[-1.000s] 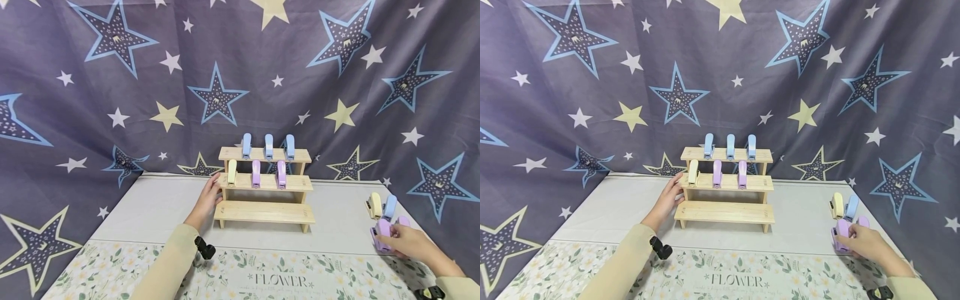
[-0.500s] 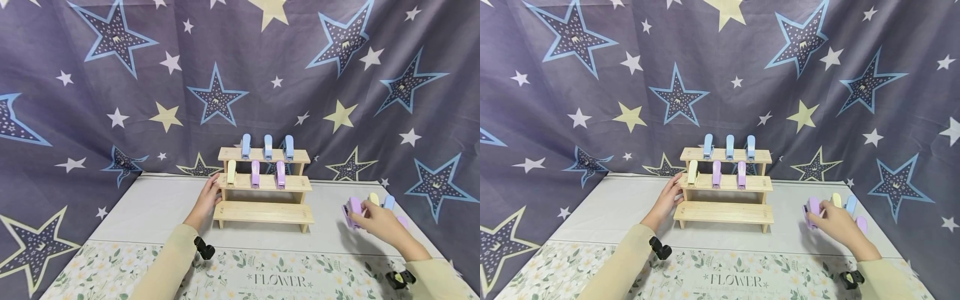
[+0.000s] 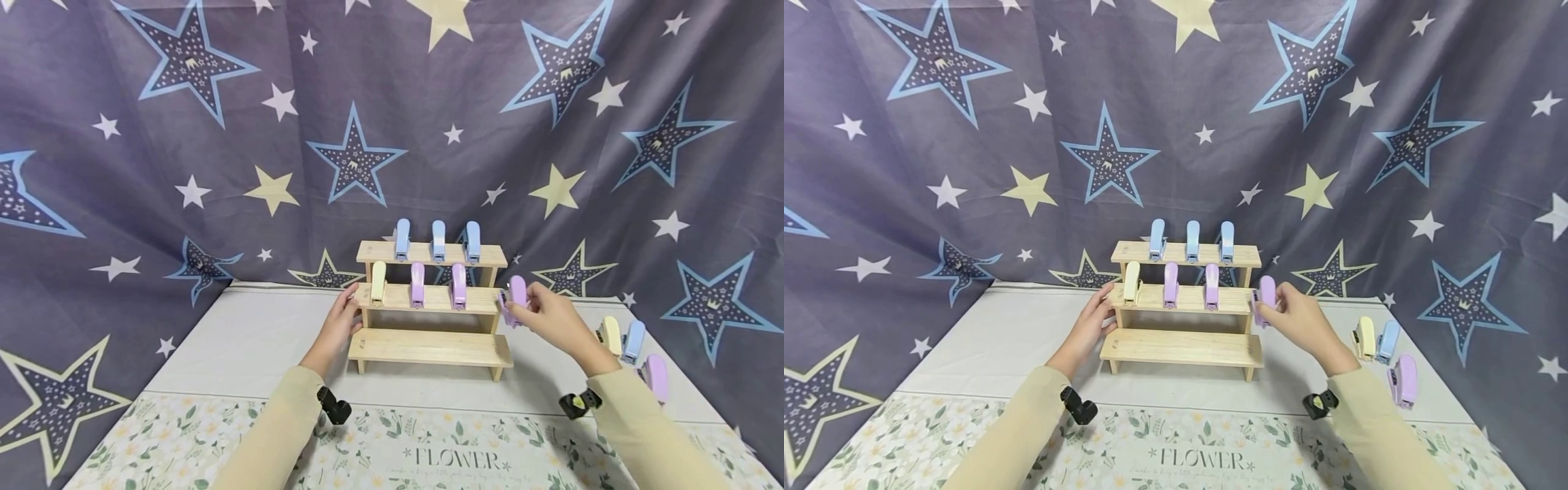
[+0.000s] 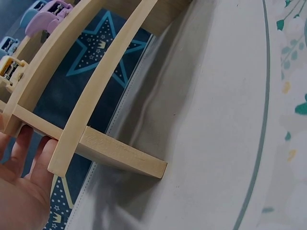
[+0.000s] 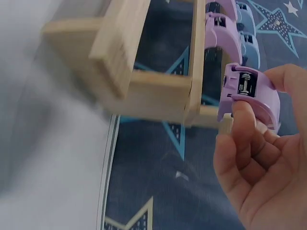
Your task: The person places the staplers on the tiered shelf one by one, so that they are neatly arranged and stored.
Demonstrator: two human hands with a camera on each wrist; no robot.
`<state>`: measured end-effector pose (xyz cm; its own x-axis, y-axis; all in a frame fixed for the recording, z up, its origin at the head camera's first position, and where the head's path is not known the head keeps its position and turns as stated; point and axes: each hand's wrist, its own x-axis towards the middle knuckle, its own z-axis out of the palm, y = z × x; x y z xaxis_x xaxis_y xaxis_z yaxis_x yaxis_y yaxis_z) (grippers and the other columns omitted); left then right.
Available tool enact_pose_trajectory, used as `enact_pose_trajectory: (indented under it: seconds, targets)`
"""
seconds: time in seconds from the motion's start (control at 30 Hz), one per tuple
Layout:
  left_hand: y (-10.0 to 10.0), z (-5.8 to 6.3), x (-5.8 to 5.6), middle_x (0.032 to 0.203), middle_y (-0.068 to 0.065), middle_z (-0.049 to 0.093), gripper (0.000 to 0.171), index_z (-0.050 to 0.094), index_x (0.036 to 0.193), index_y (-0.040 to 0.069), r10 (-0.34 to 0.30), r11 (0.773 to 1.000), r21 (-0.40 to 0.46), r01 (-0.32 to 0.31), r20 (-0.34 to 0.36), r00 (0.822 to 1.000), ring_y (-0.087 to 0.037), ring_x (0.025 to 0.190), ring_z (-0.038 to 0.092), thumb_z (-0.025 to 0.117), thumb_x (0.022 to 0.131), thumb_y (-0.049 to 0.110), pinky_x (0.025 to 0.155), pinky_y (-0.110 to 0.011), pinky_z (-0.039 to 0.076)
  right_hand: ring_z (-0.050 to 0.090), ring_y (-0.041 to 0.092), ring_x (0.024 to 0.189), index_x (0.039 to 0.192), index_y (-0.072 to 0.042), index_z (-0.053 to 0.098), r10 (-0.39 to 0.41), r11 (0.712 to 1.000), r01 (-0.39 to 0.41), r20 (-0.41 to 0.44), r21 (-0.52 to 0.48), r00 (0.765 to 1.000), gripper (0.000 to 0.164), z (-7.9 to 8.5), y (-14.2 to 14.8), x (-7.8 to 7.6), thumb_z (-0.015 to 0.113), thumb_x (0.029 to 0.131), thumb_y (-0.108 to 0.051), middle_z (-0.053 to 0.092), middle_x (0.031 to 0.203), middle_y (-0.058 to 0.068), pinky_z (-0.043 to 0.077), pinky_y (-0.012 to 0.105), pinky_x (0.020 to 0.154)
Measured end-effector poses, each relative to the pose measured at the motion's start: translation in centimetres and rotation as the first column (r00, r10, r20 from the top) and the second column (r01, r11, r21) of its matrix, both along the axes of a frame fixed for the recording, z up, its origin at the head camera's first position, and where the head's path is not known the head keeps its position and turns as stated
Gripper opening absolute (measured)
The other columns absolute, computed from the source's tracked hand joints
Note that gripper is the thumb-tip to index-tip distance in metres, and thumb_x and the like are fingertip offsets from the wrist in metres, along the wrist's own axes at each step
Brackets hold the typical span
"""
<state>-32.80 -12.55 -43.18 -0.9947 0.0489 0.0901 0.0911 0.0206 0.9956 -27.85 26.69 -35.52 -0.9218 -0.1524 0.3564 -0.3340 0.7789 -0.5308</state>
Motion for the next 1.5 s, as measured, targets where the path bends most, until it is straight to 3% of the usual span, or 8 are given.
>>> enact_pose_trajectory:
  seconds: [0.23, 0.33, 0.5, 0.7, 0.8, 1.13, 1.5]
  targets:
    - [0.0, 1.0, 0.5, 0.153, -0.027, 0.031, 0.051, 0.023, 0.159, 0.009, -0.034, 0.999, 0.028, 0.034, 0.014, 0.999, -0.047, 0.139, 0.035, 0.032, 0.111, 0.021, 0.112, -0.06, 0.033, 0.055, 0.017, 0.06, 0.093, -0.006, 0.056, 0.023, 1.0, -0.022, 0.032, -0.015, 0.999, 0.034, 0.0, -2.5, -2.6, 0.068, 0.094, -0.038, 0.058, 0.07, 0.002, 0.044, 0.03, 0.053]
    - [0.0, 0.6, 0.2, 0.153, -0.027, 0.032, 0.051, 0.024, 0.159, 0.01, -0.022, 1.0, 0.019, 0.022, 0.008, 1.0, -0.046, 0.138, 0.036, 0.033, 0.111, 0.022, 0.112, -0.06, 0.034, 0.054, 0.018, 0.06, 0.091, -0.006, 0.056, 0.014, 1.0, -0.013, 0.052, -0.013, 0.999, 0.036, -0.1, -3.2, -3.5, 0.069, 0.093, -0.039, 0.057, 0.069, 0.003, 0.043, 0.031, 0.054]
    - [-0.1, 0.2, 0.0, 0.154, -0.024, 0.033, 0.05, 0.026, 0.159, 0.015, -0.006, 1.0, 0.004, 0.006, 0.007, 1.0, -0.045, 0.138, 0.037, 0.034, 0.111, 0.026, 0.112, -0.058, 0.035, 0.05, 0.019, 0.059, 0.089, -0.007, 0.054, -0.012, 0.999, 0.016, 0.088, -0.042, 0.996, 0.037, -0.5, -4.0, -4.5, 0.069, 0.094, -0.041, 0.054, 0.067, 0.003, 0.04, 0.031, 0.053]
    - [-0.3, 0.5, -0.3, 0.156, -0.027, 0.028, 0.051, 0.023, 0.159, 0.01, -0.032, 0.999, 0.026, 0.032, 0.019, 0.999, -0.048, 0.138, 0.035, 0.032, 0.111, 0.021, 0.113, -0.061, 0.032, 0.049, 0.02, 0.063, 0.093, -0.007, 0.05, -0.043, 0.998, 0.047, 0.103, -0.043, 0.994, 0.041, -0.5, -4.3, -5.0, 0.065, 0.095, -0.045, 0.052, 0.071, 0.004, 0.04, 0.031, 0.055]
    - [-0.3, 0.6, -0.2, 0.156, -0.029, 0.027, 0.051, 0.021, 0.159, 0.007, -0.04, 0.999, 0.029, 0.039, 0.023, 0.999, -0.049, 0.138, 0.034, 0.031, 0.111, 0.019, 0.113, -0.062, 0.032, 0.051, 0.021, 0.064, 0.094, -0.007, 0.052, -0.045, 0.998, 0.049, 0.116, -0.031, 0.992, 0.042, -0.5, -4.2, -5.0, 0.065, 0.095, -0.047, 0.054, 0.072, 0.005, 0.041, 0.031, 0.055]
    - [0.1, 0.1, 0.3, 0.155, -0.024, 0.031, 0.049, 0.027, 0.159, 0.014, -0.012, 1.0, 0.016, 0.012, 0.001, 1.0, -0.045, 0.139, 0.036, 0.033, 0.111, 0.024, 0.113, -0.059, 0.033, 0.062, 0.019, 0.066, 0.108, -0.006, 0.057, -0.037, 0.998, 0.044, 0.169, -0.035, 0.985, 0.054, -0.7, -2.1, -3.6, 0.052, 0.099, -0.058, 0.066, 0.078, 0.005, 0.05, 0.034, 0.063]
    - [0.1, 0.3, 0.3, 0.155, -0.026, 0.03, 0.051, 0.022, 0.16, 0.012, -0.009, 1.0, 0.003, 0.009, 0.001, 1.0, -0.046, 0.139, 0.035, 0.032, 0.111, 0.025, 0.113, -0.059, 0.034, 0.062, 0.018, 0.065, 0.116, 0.0, 0.06, -0.034, 0.999, 0.03, 0.182, 0.023, 0.983, 0.043, -1.2, 3.2, -1.1, 0.053, 0.103, -0.041, 0.068, 0.077, 0.005, 0.05, 0.033, 0.06]
